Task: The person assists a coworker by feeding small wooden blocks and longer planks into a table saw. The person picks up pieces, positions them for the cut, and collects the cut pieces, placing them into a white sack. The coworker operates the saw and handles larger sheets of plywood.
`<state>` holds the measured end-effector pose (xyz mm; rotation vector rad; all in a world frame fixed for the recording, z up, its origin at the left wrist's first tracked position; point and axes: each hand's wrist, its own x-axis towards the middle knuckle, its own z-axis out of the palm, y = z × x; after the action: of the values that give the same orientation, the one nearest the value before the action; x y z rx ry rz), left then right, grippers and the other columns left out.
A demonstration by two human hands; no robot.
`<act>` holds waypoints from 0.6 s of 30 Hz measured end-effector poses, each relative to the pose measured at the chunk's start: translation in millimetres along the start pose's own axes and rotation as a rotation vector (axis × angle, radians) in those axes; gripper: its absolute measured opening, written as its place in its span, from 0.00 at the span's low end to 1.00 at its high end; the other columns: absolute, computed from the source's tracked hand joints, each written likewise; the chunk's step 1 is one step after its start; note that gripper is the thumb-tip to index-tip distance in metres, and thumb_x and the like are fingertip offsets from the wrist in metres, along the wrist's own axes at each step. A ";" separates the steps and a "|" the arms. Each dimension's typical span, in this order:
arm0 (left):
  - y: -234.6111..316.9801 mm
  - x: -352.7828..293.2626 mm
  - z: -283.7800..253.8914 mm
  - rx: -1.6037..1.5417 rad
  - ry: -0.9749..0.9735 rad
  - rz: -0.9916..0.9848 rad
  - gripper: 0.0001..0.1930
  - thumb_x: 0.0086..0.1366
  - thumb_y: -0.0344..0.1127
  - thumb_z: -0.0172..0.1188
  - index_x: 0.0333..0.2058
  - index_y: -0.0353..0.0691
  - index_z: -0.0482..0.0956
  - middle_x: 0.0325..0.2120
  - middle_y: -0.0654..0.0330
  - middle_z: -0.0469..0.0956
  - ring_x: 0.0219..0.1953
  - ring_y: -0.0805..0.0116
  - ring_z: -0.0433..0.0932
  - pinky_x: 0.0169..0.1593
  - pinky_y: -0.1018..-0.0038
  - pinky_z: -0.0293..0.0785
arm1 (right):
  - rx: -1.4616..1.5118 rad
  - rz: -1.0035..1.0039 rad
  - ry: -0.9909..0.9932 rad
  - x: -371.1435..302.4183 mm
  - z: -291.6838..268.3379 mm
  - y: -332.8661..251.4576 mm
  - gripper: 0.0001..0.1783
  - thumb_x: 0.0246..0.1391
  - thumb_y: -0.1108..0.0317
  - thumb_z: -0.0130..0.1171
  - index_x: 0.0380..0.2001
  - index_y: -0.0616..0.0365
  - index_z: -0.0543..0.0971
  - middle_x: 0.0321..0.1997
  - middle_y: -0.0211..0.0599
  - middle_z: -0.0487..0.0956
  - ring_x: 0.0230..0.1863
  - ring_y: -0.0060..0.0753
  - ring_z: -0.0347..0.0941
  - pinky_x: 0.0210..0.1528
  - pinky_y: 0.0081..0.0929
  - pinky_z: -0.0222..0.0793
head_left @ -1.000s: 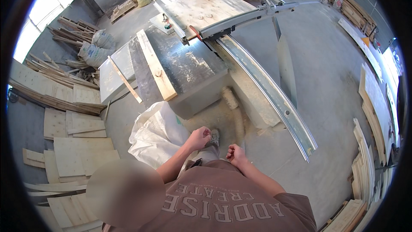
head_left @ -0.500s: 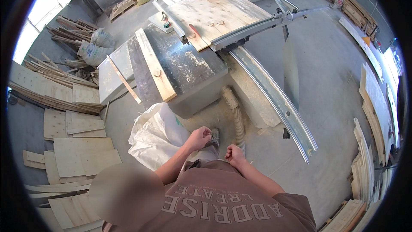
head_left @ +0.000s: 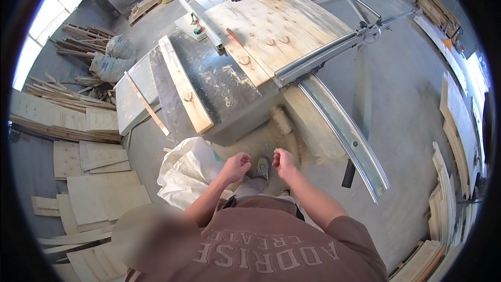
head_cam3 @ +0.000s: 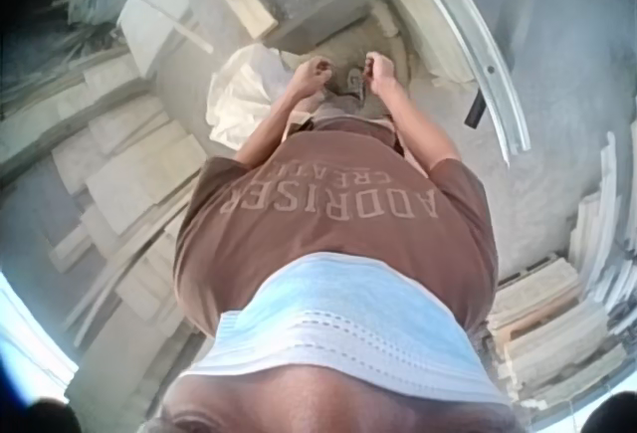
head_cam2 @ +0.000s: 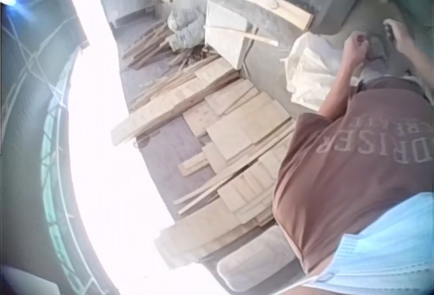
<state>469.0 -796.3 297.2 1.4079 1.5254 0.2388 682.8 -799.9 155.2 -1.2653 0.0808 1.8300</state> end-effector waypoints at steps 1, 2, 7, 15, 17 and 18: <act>3.2 5.5 -6.2 0.003 0.009 -0.003 0.16 0.68 0.32 0.62 0.51 0.29 0.79 0.44 0.49 0.85 0.44 0.60 0.85 0.51 0.66 0.81 | -0.015 -0.014 -0.003 14.7 8.8 -12.0 0.07 0.63 0.64 0.58 0.30 0.51 0.76 0.23 0.24 0.73 0.21 0.22 0.68 0.24 0.28 0.67; 1.5 9.7 -11.6 0.006 0.021 -0.007 0.17 0.68 0.32 0.62 0.52 0.29 0.79 0.44 0.49 0.85 0.44 0.60 0.85 0.51 0.66 0.81 | -0.031 -0.038 0.012 29.4 19.8 -20.9 0.07 0.63 0.64 0.59 0.31 0.50 0.76 0.24 0.24 0.74 0.21 0.21 0.68 0.23 0.27 0.67; -1.7 44.8 -33.3 -0.017 0.030 0.003 0.17 0.68 0.32 0.63 0.52 0.29 0.78 0.44 0.49 0.85 0.44 0.60 0.86 0.50 0.65 0.81 | -0.275 -0.255 0.084 123.0 50.4 -67.4 0.08 0.60 0.62 0.64 0.32 0.53 0.77 0.27 0.30 0.78 0.25 0.26 0.74 0.28 0.30 0.72; 2.5 91.1 -53.9 0.017 -0.006 0.011 0.16 0.68 0.33 0.62 0.51 0.30 0.78 0.43 0.49 0.85 0.43 0.59 0.86 0.49 0.65 0.82 | -0.627 -0.377 0.524 214.8 66.5 -95.5 0.31 0.54 0.56 0.69 0.48 0.76 0.76 0.52 0.63 0.81 0.56 0.62 0.79 0.57 0.47 0.74; 4.1 99.2 -56.4 0.019 -0.019 0.001 0.16 0.68 0.33 0.62 0.51 0.30 0.78 0.43 0.48 0.85 0.44 0.58 0.86 0.49 0.64 0.81 | -0.469 -0.287 0.612 225.4 65.6 -95.4 0.30 0.55 0.57 0.69 0.48 0.76 0.77 0.53 0.63 0.81 0.55 0.60 0.80 0.57 0.45 0.75; 6.2 105.3 -56.1 0.017 -0.030 0.015 0.16 0.68 0.33 0.62 0.51 0.30 0.78 0.44 0.48 0.85 0.45 0.58 0.86 0.50 0.64 0.81 | -0.210 -0.224 0.530 226.8 58.1 -96.5 0.28 0.56 0.60 0.70 0.49 0.77 0.79 0.54 0.62 0.82 0.54 0.54 0.82 0.56 0.42 0.76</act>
<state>450.2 -680.7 273.7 1.4305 1.4960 0.2141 686.5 -572.1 44.8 -1.8062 0.0347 1.3026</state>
